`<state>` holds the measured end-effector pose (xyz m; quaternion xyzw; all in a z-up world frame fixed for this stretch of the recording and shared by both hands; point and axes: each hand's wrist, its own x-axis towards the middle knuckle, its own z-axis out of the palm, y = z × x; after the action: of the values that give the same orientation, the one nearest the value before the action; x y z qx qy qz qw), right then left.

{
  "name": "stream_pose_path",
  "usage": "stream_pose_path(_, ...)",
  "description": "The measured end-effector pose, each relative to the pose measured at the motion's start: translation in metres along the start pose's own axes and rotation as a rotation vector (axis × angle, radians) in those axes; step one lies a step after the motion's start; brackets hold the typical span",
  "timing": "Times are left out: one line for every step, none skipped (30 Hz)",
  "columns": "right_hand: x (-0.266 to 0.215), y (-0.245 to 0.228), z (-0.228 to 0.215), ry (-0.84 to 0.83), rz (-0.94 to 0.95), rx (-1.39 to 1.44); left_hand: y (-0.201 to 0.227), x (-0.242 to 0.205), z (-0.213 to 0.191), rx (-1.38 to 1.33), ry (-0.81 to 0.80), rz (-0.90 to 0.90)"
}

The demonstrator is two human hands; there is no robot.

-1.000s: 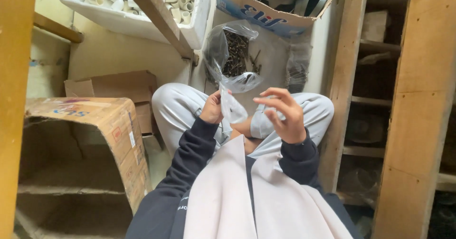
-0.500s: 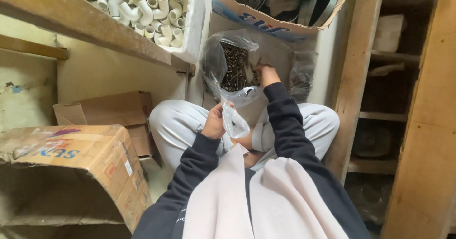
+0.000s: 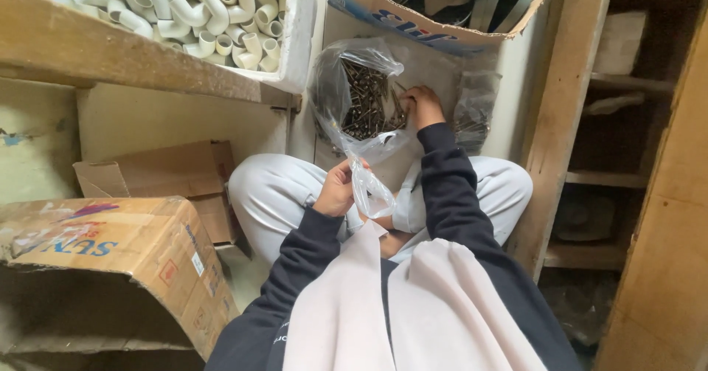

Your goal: The person sits on the floor and repeatedly picks small metal fasteners from a large plastic bag, placing them into a smaller plastic bag. The person continues this process until the smaller bag is full.

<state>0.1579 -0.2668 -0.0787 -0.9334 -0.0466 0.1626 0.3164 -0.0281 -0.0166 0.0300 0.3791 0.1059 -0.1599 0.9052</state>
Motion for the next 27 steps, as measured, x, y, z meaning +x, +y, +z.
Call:
stream_pose_path(-0.005, 0.003, 0.004, -0.001, -0.002, 0.000, 0.000, 0.000, 0.000, 0.000, 0.001, 0.002)
stream_pose_path(-0.010, 0.006, 0.008, -0.008, 0.052, -0.068, 0.000, -0.001, 0.000, 0.001, 0.001, 0.003)
stream_pose_path(-0.015, 0.009, 0.012, -0.013, 0.107, -0.137, 0.000, -0.002, 0.001, 0.002, -0.001, 0.004)
stream_pose_path(-0.024, -0.022, -0.003, -0.013, 0.105, -0.137, 0.003, -0.002, 0.002, 0.001, -0.001, 0.006)
stream_pose_path(-0.036, -0.051, -0.019, -0.073, 0.133, -0.197, 0.005, -0.002, 0.003, -0.004, -0.003, -0.003)
stream_pose_path(-0.047, -0.081, -0.036, -0.132, 0.160, -0.257, 0.007, -0.003, 0.005, -0.008, -0.004, -0.012)
stream_pose_path(-0.043, -0.078, -0.031, -0.129, 0.160, -0.259, 0.004, -0.001, 0.003, -0.009, -0.008, -0.011)
stream_pose_path(-0.039, -0.075, -0.026, -0.134, 0.197, -0.240, 0.002, 0.000, 0.002, -0.013, -0.014, -0.018)
stream_pose_path(-0.037, -0.073, -0.020, -0.144, 0.235, -0.219, -0.001, -0.002, 0.000, -0.016, -0.016, -0.028)
stream_pose_path(-0.033, -0.069, -0.017, -0.143, 0.236, -0.220, -0.002, -0.003, -0.001, -0.017, -0.017, -0.028)
stream_pose_path(-0.027, -0.064, -0.015, -0.177, 0.275, -0.150, -0.002, -0.001, -0.001, -0.020, -0.022, -0.023)
stream_pose_path(-0.021, -0.060, -0.013, -0.210, 0.314, -0.080, -0.002, -0.001, -0.002, -0.024, -0.026, -0.018)
stream_pose_path(-0.017, -0.045, 0.000, -0.206, 0.308, -0.080, -0.001, 0.001, -0.002, -0.022, -0.029, -0.011)
stream_pose_path(-0.013, -0.030, 0.013, -0.152, 0.241, -0.056, 0.001, 0.002, -0.003, -0.048, -0.029, -0.030)
stream_pose_path(-0.011, -0.014, 0.025, -0.101, 0.177, -0.034, 0.001, 0.002, -0.001, -0.079, -0.029, -0.052)
stream_pose_path(-0.009, 0.000, 0.029, -0.098, 0.174, -0.038, 0.012, 0.001, 0.008, -0.080, -0.032, -0.048)
stream_pose_path(-0.008, 0.014, 0.032, -0.026, 0.139, -0.082, 0.023, -0.001, 0.017, -0.075, -0.010, -0.076)
stream_pose_path(-0.007, 0.028, 0.036, 0.045, 0.104, -0.127, 0.033, -0.003, 0.026, -0.070, 0.012, -0.104)
stream_pose_path(-0.016, 0.016, 0.024, 0.048, 0.097, -0.129, 0.034, -0.001, 0.025, -0.070, 0.011, -0.097)
stream_pose_path(-0.024, 0.005, 0.013, 0.091, 0.040, -0.126, 0.034, 0.000, 0.024, -0.059, 0.042, -0.116)
stream_pose_path(-0.034, -0.006, 0.000, 0.135, -0.014, -0.125, 0.035, 0.002, 0.024, -0.050, 0.071, -0.136)
stream_pose_path(-0.055, -0.030, -0.020, 0.140, -0.018, -0.128, 0.039, -0.001, 0.029, -0.051, 0.067, -0.130)
stream_pose_path(-0.073, -0.055, -0.040, 0.151, -0.092, -0.055, 0.044, -0.003, 0.033, -0.048, 0.118, -0.129)
stream_pose_path(-0.093, -0.079, -0.059, 0.160, -0.166, 0.018, 0.049, -0.006, 0.038, -0.046, 0.170, -0.129)
stream_pose_path(-0.114, -0.102, -0.080, 0.164, -0.173, 0.015, 0.056, -0.010, 0.043, -0.046, 0.167, -0.121)
stream_pose_path(-0.134, -0.125, -0.100, 0.188, -0.217, 0.056, 0.062, -0.015, 0.049, 0.012, 0.186, -0.103)
stream_pose_path(-0.156, -0.147, -0.120, 0.210, -0.261, 0.097, 0.069, -0.020, 0.055, 0.069, 0.206, -0.085)
